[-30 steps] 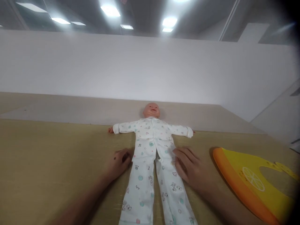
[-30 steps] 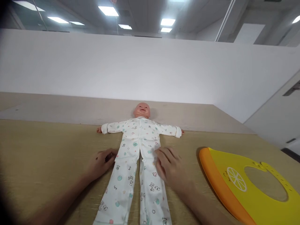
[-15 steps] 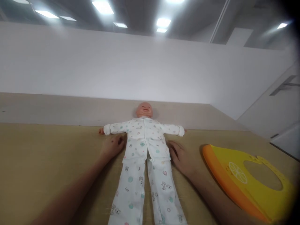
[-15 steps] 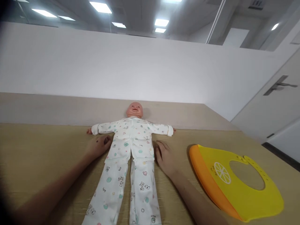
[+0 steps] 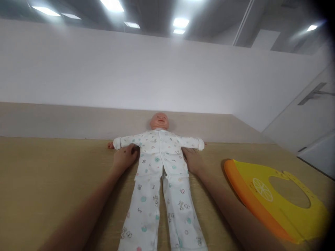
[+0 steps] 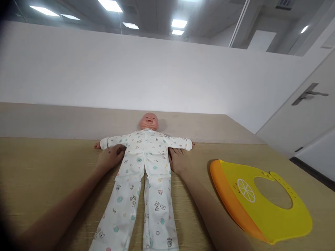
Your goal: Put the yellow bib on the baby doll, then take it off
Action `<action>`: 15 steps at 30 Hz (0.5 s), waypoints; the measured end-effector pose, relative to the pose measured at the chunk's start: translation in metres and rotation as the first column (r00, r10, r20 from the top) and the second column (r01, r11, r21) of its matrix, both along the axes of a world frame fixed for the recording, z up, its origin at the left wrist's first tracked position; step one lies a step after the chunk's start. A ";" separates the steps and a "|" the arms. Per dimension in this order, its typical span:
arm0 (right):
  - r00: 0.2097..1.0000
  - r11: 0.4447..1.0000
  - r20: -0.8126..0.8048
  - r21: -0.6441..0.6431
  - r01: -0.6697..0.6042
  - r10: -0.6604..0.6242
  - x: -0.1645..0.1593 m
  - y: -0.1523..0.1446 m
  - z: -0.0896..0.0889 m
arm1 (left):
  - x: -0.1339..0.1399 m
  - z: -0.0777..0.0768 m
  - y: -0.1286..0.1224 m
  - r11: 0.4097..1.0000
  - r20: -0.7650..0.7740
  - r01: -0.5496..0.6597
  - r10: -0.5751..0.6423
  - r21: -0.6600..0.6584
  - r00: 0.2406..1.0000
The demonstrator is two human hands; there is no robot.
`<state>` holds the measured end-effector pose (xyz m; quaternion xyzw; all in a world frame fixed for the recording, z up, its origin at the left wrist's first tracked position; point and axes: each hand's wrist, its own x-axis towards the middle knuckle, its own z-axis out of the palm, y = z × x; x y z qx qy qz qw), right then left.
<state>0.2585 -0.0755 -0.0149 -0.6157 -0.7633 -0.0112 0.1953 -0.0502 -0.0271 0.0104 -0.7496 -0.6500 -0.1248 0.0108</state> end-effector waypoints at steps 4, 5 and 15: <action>0.997 0.998 -0.034 -0.027 0.061 -0.062 0.004 0.005 -0.001 | -0.001 -0.001 0.004 0.999 0.020 -0.050 0.050 -0.012 0.999; 0.995 0.996 -0.047 -0.032 0.083 -0.084 0.005 0.006 -0.001 | -0.001 -0.001 0.005 0.998 0.031 -0.062 0.062 -0.015 0.998; 0.983 0.983 -0.031 -0.048 0.179 -0.181 0.015 0.011 -0.010 | -0.005 -0.002 0.008 0.960 0.162 -0.275 0.281 -0.056 0.946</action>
